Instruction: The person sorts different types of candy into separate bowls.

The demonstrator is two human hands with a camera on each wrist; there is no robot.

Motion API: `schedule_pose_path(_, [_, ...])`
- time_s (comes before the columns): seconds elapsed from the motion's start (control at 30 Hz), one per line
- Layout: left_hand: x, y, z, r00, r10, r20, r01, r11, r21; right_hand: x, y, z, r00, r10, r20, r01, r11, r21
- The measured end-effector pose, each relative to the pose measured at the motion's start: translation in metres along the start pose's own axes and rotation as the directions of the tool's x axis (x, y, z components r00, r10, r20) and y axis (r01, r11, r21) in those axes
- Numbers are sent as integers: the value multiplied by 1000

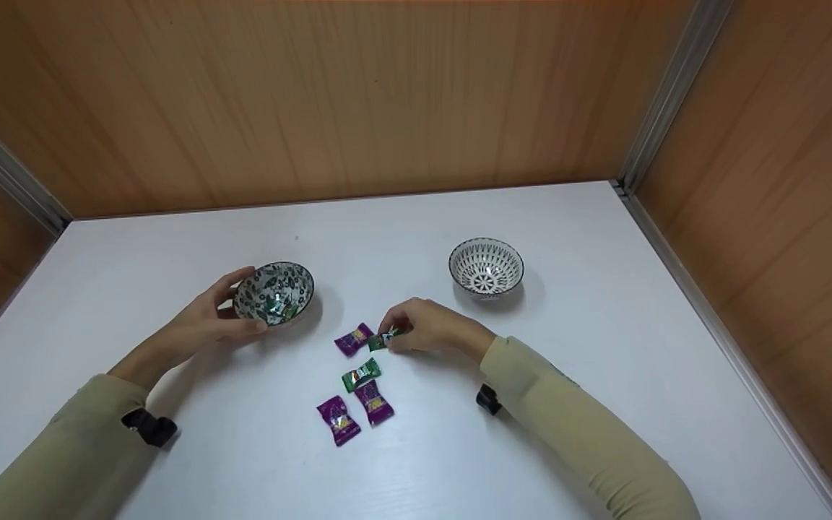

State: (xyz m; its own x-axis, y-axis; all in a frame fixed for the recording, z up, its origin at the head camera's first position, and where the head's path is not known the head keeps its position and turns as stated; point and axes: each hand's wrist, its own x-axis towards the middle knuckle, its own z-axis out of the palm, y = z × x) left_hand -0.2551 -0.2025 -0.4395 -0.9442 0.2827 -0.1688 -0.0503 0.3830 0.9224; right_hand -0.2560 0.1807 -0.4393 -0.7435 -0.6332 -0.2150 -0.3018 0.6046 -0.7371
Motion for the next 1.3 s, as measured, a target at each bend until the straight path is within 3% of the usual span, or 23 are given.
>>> schedule_pose_path(0.57, [0, 2, -1, 1000, 3, 5, -3, 999, -50, -1, -2, -3, 1000, 29, 6, -29, 997, 70])
schedule_pose_path(0.93, [1, 0, -1, 1000, -2, 7, 2, 1000, -15, 0, -2, -6, 999, 24, 26, -28, 988, 151])
schedule_pose_path(1.3, [0, 0, -1, 1000, 4, 5, -4, 1000, -14, 7, -20, -11, 1000, -17, 14, 15, 988, 151])
